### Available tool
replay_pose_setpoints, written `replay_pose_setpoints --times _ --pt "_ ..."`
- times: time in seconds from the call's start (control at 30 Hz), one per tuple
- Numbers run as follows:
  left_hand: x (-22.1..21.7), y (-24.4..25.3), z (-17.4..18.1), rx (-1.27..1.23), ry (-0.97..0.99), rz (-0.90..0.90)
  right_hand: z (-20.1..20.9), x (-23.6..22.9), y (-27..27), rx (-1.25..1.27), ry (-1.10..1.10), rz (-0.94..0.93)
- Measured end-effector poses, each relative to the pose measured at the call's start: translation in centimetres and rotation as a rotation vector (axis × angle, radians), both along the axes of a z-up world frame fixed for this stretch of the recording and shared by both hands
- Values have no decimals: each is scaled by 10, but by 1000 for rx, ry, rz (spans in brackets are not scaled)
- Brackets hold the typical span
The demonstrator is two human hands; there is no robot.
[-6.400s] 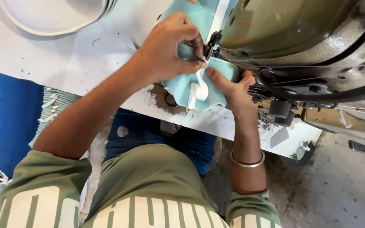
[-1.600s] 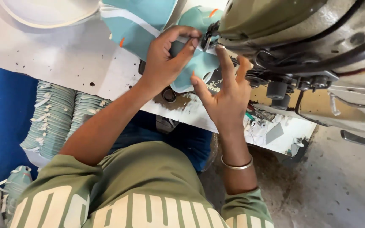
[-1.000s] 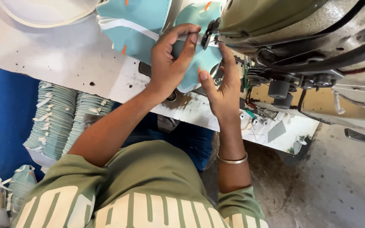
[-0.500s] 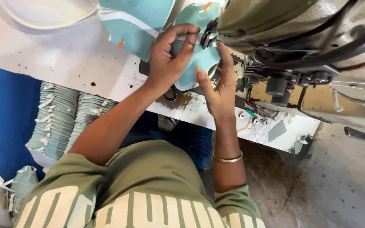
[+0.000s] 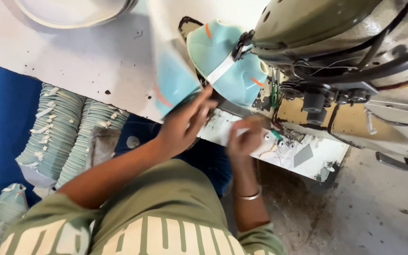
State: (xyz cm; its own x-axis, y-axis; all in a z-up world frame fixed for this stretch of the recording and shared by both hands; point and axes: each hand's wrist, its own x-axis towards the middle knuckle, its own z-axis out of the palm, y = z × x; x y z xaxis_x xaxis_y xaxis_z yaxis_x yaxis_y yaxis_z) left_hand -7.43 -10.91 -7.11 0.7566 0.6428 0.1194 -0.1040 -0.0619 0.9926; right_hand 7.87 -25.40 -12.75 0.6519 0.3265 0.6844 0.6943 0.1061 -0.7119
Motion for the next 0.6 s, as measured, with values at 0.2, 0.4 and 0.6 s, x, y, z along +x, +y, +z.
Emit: replay_pose_setpoints --times 0.2,0.4,0.6 --pt "-50 1 1 609 -118 377 13 -56 45 -702 -183 179" --pt "-50 31 8 515 45 536 10 -64 21 -945 -88 153" --pt "-71 55 11 727 148 378 22 -81 -57 -1025 1146 368"
